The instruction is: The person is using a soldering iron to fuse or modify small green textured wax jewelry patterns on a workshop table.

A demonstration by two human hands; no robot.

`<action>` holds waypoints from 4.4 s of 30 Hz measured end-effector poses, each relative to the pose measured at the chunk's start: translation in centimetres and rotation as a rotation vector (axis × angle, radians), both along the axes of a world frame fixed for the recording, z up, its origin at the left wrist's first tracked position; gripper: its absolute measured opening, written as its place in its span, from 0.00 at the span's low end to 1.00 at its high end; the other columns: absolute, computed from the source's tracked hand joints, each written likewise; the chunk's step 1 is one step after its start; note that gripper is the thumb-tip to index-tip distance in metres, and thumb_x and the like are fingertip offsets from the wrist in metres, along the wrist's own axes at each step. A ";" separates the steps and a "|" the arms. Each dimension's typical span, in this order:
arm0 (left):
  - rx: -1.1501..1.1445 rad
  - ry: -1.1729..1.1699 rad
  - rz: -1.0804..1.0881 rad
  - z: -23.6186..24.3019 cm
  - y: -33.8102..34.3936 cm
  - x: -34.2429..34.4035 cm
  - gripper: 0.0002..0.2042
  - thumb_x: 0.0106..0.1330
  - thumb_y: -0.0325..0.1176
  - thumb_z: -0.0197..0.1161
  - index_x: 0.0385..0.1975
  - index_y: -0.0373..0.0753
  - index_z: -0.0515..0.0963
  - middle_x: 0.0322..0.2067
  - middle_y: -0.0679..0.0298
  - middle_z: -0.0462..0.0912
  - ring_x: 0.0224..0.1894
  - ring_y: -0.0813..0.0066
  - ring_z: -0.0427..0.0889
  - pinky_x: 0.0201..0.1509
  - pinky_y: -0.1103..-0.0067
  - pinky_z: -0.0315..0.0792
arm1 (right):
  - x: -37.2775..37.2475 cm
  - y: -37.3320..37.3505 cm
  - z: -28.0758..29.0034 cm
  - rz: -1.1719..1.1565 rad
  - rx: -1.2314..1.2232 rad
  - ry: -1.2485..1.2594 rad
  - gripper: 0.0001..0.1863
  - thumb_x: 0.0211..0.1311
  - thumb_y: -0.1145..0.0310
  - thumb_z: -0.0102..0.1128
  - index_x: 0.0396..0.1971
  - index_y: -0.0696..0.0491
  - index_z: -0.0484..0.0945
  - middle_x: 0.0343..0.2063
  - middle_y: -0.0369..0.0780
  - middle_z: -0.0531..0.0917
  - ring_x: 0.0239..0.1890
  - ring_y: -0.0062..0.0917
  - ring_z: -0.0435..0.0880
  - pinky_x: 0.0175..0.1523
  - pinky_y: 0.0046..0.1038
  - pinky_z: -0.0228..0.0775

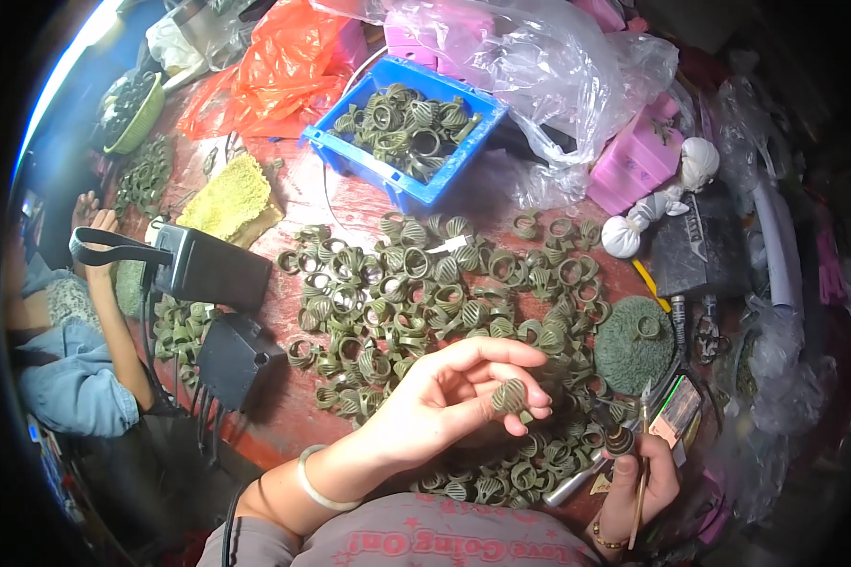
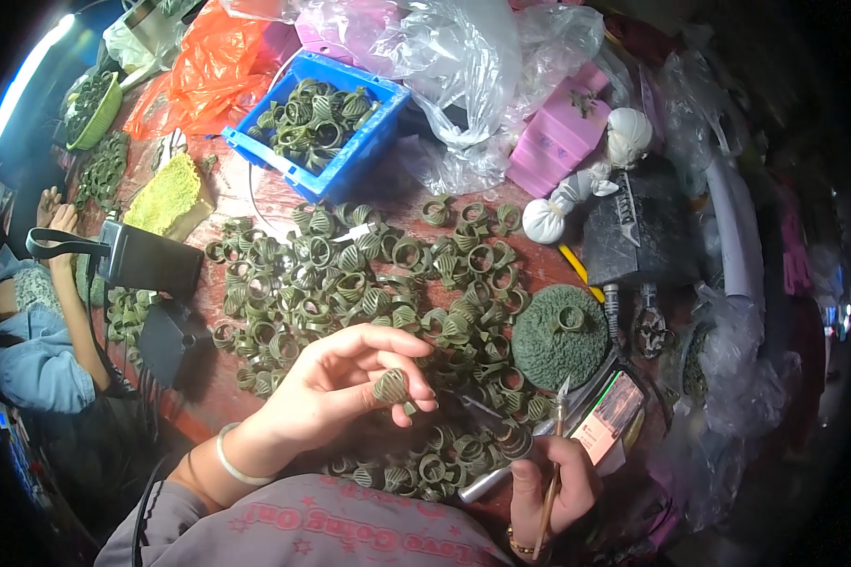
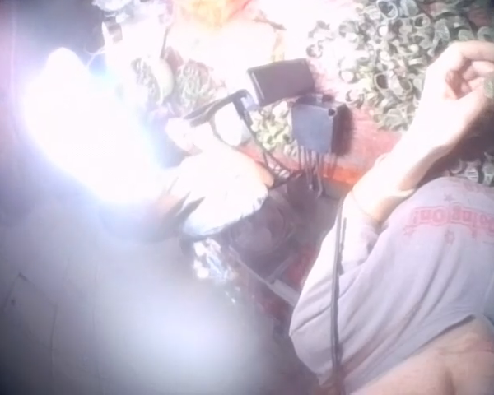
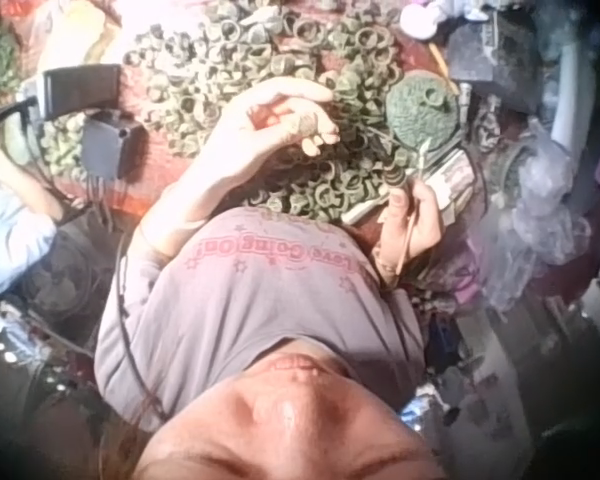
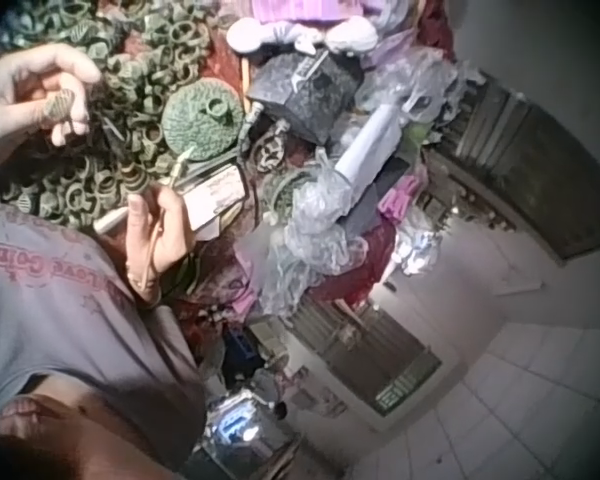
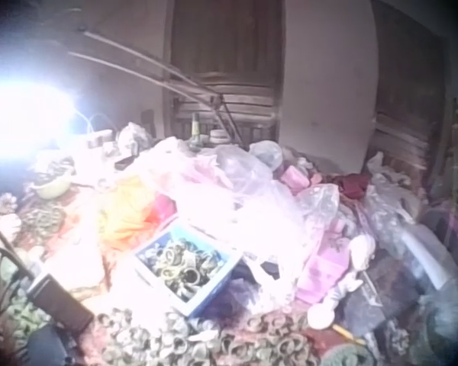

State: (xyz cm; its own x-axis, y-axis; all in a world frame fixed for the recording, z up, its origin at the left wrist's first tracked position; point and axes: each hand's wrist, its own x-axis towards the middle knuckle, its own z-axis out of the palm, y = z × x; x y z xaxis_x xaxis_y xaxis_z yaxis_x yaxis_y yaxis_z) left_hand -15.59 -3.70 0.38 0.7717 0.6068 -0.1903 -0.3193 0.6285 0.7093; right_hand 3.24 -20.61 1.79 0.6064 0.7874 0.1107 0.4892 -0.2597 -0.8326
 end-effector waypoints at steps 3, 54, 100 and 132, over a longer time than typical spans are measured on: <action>-0.067 0.003 -0.007 0.3 0.1 0.0 0.17 0.68 0.25 0.56 0.55 0.32 0.68 0.40 0.55 0.80 0.44 0.70 0.81 0.43 0.78 0.77 | 0.0 0.0 -0.2 0.012 0.007 0.001 0.21 0.57 0.54 0.67 0.31 0.60 0.76 0.23 0.40 0.80 0.25 0.25 0.78 0.33 0.24 0.69; 0.122 0.284 -0.027 1.9 -0.5 0.9 0.18 0.55 0.22 0.69 0.46 0.35 0.77 0.38 0.68 0.78 0.36 0.84 0.75 0.31 0.87 0.73 | -0.1 0.5 0.5 0.066 0.280 0.315 0.29 0.54 0.60 0.71 0.47 0.62 0.67 0.36 0.42 0.81 0.25 0.14 0.74 0.31 0.14 0.64; 0.416 0.206 -0.080 0.7 -0.5 1.1 0.16 0.63 0.26 0.61 0.51 0.35 0.74 0.50 0.59 0.79 0.37 0.83 0.74 0.44 0.83 0.70 | -1.3 1.4 1.6 -0.114 0.200 0.239 0.06 0.60 0.81 0.57 0.37 0.59 0.73 0.26 0.41 0.82 0.24 0.19 0.74 0.29 0.18 0.64; -0.303 -0.093 -0.023 0.0 -0.2 0.3 0.14 0.71 0.26 0.45 0.52 0.31 0.70 0.34 0.55 0.78 0.24 0.82 0.73 0.16 0.93 0.59 | -0.3 1.3 0.9 0.054 0.038 -0.189 0.19 0.54 0.57 0.70 0.33 0.59 0.78 0.29 0.41 0.82 0.31 0.31 0.79 0.38 0.28 0.70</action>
